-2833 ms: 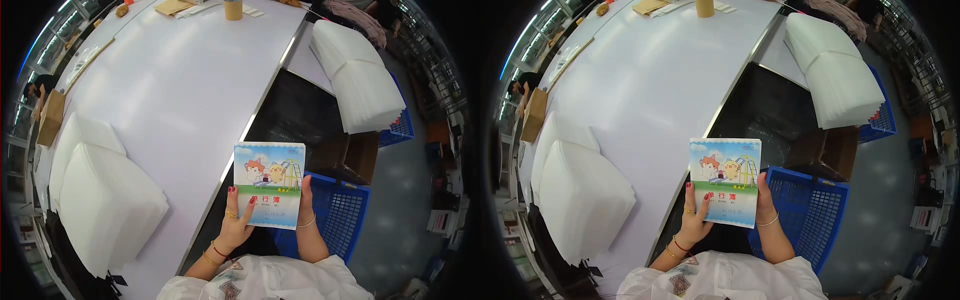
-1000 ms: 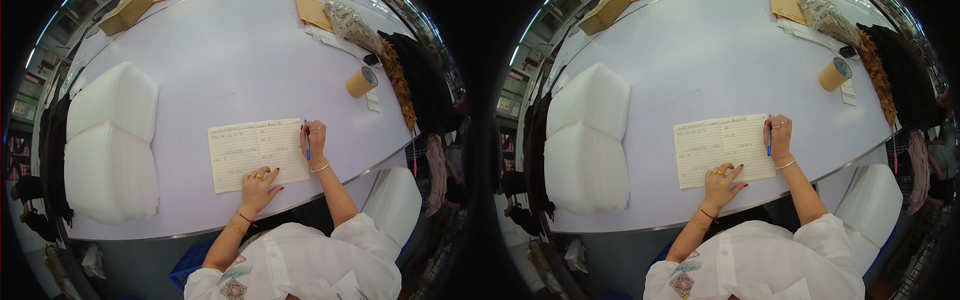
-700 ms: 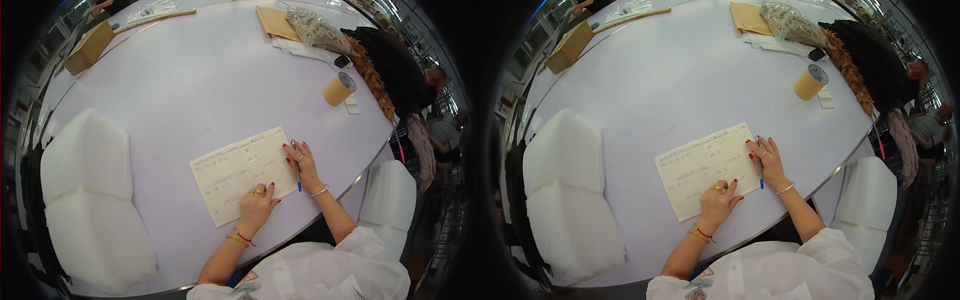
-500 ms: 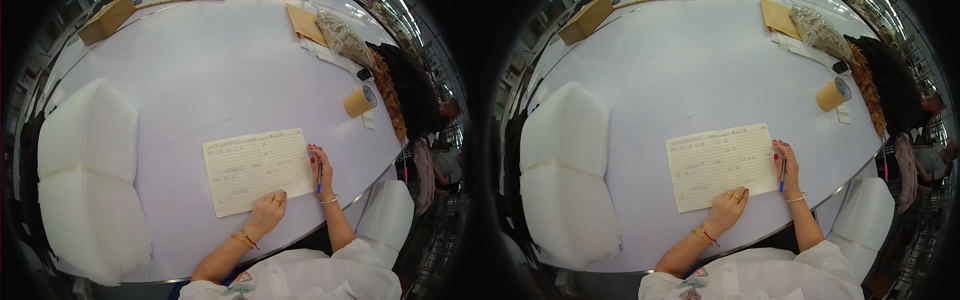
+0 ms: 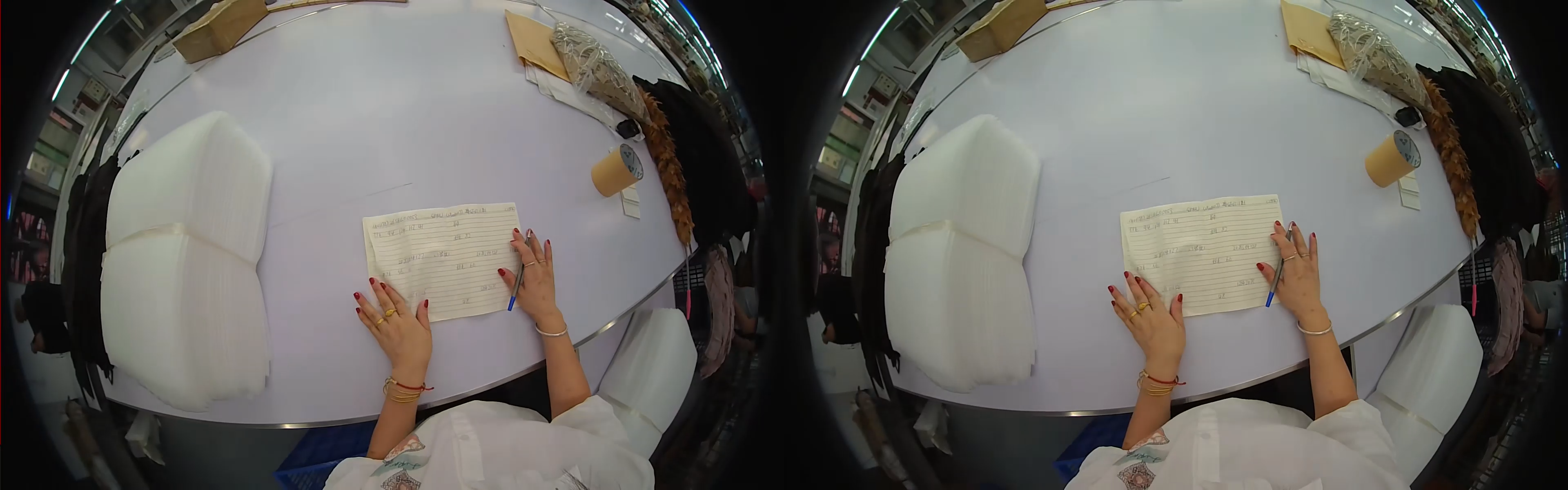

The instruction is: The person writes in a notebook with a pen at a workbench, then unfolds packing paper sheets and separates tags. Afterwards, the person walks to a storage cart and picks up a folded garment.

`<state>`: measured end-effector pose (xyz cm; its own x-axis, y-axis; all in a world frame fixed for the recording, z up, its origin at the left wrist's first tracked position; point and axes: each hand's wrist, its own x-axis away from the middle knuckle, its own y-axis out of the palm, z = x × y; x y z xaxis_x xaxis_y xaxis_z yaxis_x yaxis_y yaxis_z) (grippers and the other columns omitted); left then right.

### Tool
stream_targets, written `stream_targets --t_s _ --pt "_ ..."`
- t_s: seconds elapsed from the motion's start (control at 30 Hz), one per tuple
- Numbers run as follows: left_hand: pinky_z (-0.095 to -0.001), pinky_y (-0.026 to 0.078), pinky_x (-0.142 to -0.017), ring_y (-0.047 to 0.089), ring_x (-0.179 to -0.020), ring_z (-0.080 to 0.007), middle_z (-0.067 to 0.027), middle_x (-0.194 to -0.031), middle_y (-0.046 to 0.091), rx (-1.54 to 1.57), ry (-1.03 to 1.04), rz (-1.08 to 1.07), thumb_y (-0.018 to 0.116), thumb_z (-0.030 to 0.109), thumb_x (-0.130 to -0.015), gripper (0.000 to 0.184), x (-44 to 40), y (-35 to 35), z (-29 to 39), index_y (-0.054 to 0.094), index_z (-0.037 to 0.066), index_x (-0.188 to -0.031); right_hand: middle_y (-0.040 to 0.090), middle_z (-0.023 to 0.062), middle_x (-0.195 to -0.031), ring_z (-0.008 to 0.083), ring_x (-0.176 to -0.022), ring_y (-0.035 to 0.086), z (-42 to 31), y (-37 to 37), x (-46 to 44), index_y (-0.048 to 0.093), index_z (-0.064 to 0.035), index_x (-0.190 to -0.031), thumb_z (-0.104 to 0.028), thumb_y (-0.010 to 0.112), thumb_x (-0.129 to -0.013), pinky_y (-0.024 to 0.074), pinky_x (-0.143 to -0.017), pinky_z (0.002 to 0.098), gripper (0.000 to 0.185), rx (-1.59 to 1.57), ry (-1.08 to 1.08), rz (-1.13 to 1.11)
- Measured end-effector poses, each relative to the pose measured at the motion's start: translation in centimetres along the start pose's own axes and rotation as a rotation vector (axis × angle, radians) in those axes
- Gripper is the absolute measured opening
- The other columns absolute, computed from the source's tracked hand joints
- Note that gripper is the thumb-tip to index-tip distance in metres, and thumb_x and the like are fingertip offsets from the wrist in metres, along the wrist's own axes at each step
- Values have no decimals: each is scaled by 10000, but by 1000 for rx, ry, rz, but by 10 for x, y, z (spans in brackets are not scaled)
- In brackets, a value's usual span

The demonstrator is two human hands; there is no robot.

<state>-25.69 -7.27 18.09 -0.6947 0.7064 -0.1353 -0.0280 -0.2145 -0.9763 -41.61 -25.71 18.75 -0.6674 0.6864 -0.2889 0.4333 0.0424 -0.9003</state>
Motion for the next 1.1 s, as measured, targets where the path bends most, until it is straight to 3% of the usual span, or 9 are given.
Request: stream_targets --t_s 0.1,0.23,0.27,0.33,0.43,0.5,0.67,0.87,1.1 --pt "-594 177 -1088 70 -1370 -526 -307 -1507 83 -62 46 -6 566 361 -906 645 2 -3 13 357 18 -1411 490 53 -1395 283 -1362 347 1 -1 1 484 -102 -1270 -269 687 -803 143 -1152 482 536 -10 -17 -8" --pt "-561 181 -1099 153 -1365 -518 -300 -1519 56 1008 440 175 674 298 -831 699 17 -2 64 352 220 -1447 486 52 -1400 280 -1369 337 9 5 4 480 -106 -1288 -272 679 -802 136 -1153 482 552 -30 -35 -29" --pt "-561 181 -1099 153 -1365 -518 -300 -1519 56 1007 431 175 674 298 -831 699 21 1 66 352 220 -1447 490 52 -1395 278 -1372 333 11 7 6 481 -107 -1295 -267 672 -803 134 -1153 484 551 -33 -33 -31" --pt "-558 156 -1104 182 -1355 -525 -351 -1497 34 1039 667 261 643 300 -849 743 28 7 69 280 134 -1475 499 53 -1387 273 -1377 325 17 9 7 485 -110 -1307 -256 659 -807 132 -1154 486 549 -35 -32 -33" --pt "-577 170 -1099 117 -1369 -516 -326 -1502 76 359 48 201 555 358 -898 761 26 -20 19 244 -114 -1406 509 53 -1375 267 -1379 321 21 12 4 493 -113 -1313 -236 643 -809 136 -1154 484 540 -12 -77 -8" --pt "-575 151 -1105 93 -1364 -522 -336 -1497 81 196 -128 141 558 357 -896 768 28 -9 -6 234 -109 -1413 519 53 -1363 261 -1381 317 23 14 7 502 -117 -1320 -215 628 -812 141 -1154 481 533 12 -104 20" --pt "-570 127 -1110 85 -1367 -524 -346 -1491 82 59 -164 -40 537 336 -913 710 25 -5 -7 267 -98 -1406 534 64 -1340 261 -1382 313 20 11 6 529 -121 -1306 -189 602 -820 148 -1151 486 496 57 -136 20" --pt "-570 84 -1118 36 -1394 -498 -305 -1513 94 -7 -35 25 521 234 -924 659 23 -3 0 224 -30 -1449 550 94 -1322 242 -1357 357 18 4 2 559 -78 -1269 -149 616 -796 157 -1151 451 482 47 -141 34" --pt "-546 242 -1087 377 -1319 -396 -262 -1441 353 783 371 226 666 96 -771 653 23 -7 71 435 184 -1376 539 76 -1340 257 -1364 345 25 9 6 556 -89 -1271 -166 616 -797 162 -1144 474 484 35 -137 6"
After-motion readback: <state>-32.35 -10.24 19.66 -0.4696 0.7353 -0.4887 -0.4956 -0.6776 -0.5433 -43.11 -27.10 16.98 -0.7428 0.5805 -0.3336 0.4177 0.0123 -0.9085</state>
